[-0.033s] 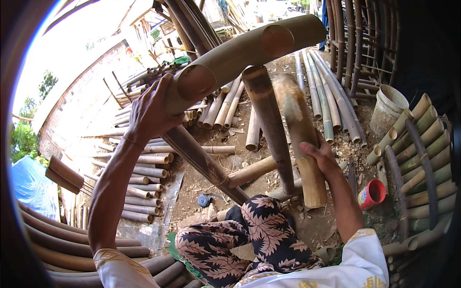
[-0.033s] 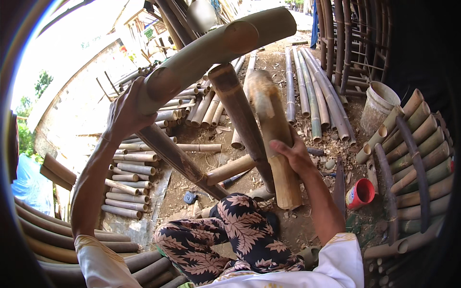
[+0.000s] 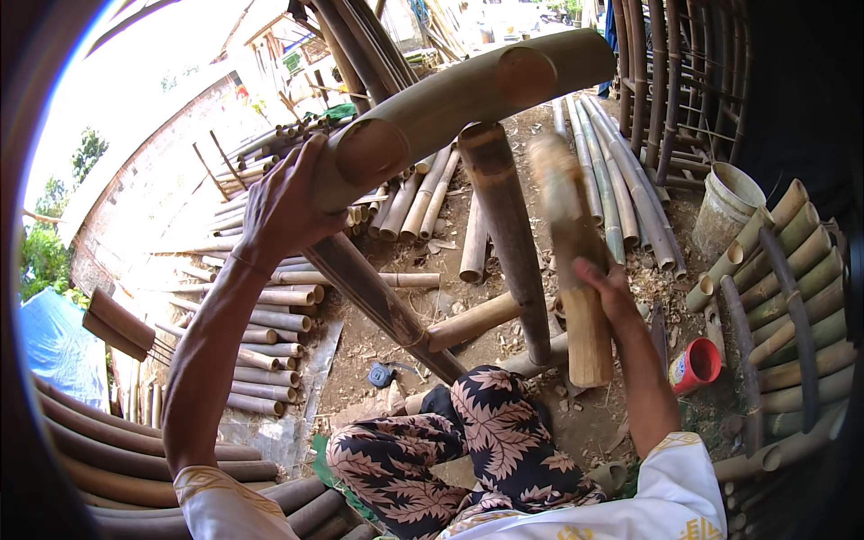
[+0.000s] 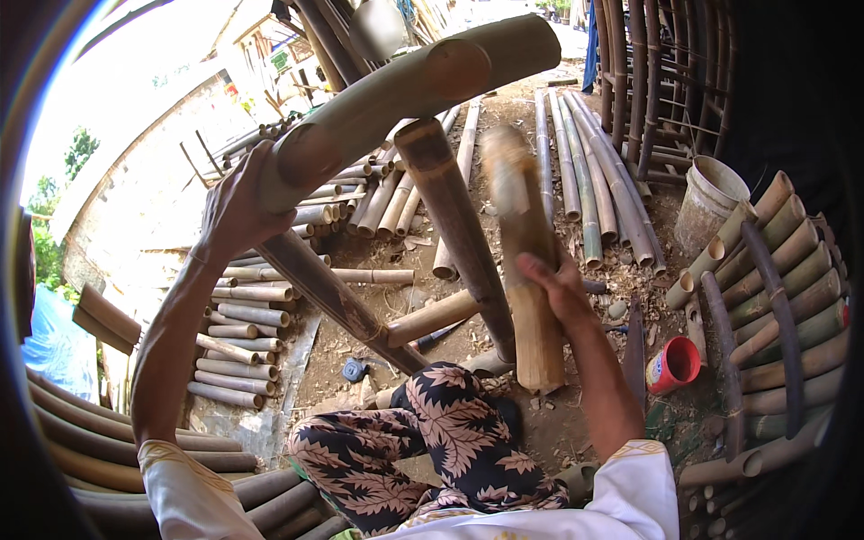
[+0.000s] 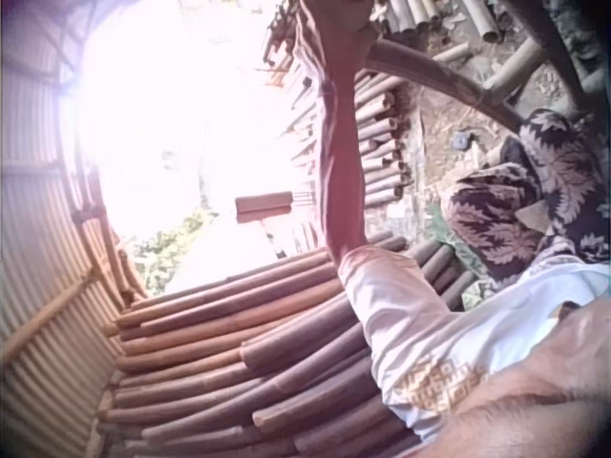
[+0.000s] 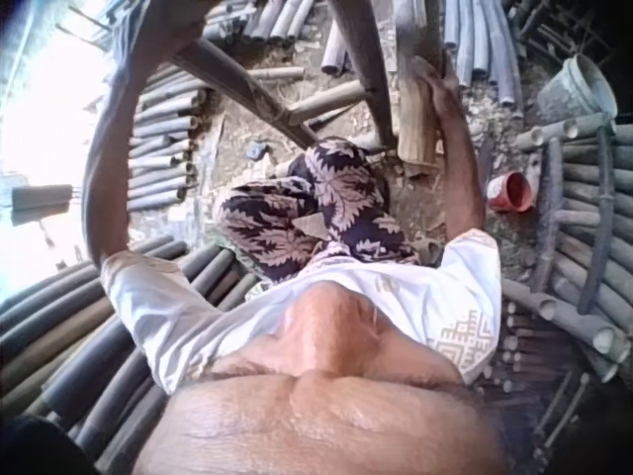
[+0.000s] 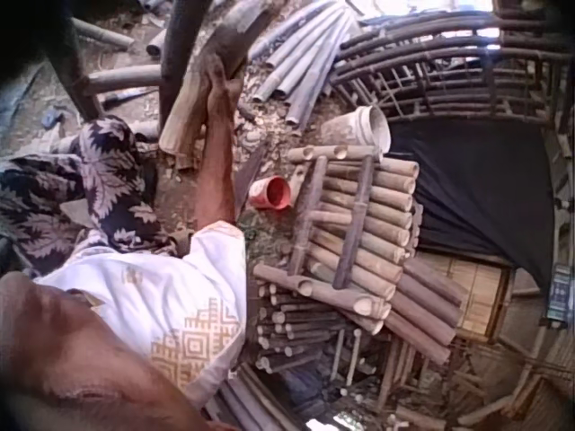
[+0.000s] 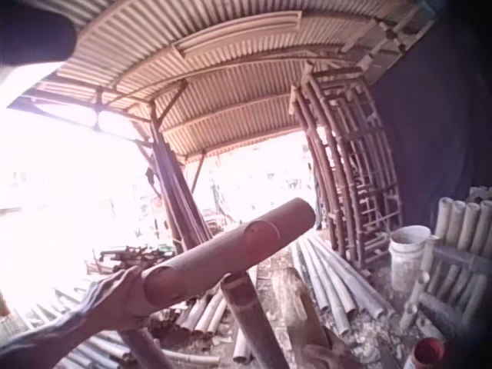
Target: The person assembles bamboo pieces by fitting a crossbar into holes, measures a bamboo pole with a tape measure, and saws a section of a bamboo pole by hand.
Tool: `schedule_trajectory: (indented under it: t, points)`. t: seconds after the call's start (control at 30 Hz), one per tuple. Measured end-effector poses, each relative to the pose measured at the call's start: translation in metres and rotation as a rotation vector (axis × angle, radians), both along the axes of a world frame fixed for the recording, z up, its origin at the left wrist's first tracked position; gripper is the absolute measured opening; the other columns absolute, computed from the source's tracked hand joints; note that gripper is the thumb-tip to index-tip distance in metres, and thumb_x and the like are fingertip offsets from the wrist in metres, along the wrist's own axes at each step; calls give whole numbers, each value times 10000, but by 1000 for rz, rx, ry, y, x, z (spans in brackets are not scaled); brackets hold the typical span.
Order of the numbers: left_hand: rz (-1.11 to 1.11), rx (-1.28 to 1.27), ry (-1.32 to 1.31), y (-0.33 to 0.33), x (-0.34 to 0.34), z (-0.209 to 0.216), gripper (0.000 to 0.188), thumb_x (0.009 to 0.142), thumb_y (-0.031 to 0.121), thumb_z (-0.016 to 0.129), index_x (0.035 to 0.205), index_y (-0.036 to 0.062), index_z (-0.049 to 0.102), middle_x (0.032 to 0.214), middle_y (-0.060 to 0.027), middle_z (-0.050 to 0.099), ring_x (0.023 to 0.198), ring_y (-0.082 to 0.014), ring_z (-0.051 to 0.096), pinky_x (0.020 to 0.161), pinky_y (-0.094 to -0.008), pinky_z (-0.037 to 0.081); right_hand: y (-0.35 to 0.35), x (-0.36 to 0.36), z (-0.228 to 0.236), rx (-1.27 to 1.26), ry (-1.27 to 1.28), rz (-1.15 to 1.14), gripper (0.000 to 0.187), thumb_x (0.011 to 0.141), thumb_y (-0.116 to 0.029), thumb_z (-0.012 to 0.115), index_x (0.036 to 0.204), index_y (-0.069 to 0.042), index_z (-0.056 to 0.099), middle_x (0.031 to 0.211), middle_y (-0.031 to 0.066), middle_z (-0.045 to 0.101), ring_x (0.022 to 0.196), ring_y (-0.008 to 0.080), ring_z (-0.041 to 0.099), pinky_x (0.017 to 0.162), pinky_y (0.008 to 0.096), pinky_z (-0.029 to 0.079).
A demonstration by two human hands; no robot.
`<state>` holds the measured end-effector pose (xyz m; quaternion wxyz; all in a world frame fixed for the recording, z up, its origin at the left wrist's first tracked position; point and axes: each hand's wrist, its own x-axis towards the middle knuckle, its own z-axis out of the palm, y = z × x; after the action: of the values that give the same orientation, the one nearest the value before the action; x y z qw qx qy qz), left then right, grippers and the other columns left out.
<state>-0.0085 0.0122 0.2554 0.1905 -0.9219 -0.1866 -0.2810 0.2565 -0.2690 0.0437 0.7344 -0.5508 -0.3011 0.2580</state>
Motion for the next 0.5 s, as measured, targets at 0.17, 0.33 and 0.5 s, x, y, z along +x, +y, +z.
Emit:
schedule_trajectory:
  t: [0.17,0.33,0.5]
  points:
    - [-7,-41,19,2,14,0,918,585,256,827,1387,97,412,1182,-168,635,976,-372,659,814,-464,547,13,-4,-4,3,-78,-79,868,772,-416,797,1413,-3,383,1203,122,561,1033,221,603,868,338,533]
    - [-47,-53,0,7,-1,-1,932,566,236,821,1394,91,418,1184,-167,635,990,-383,650,829,-463,539,15,2,26,-105,-43,184,917,776,-408,794,1455,-8,324,1224,134,553,1111,224,577,886,323,543]
    - [-74,6,-43,5,9,-5,903,520,234,840,1328,107,456,1081,-132,644,912,-361,665,752,-457,551,14,3,29,101,163,-10,687,829,-366,750,1340,-49,416,994,129,600,685,246,679,591,366,597]
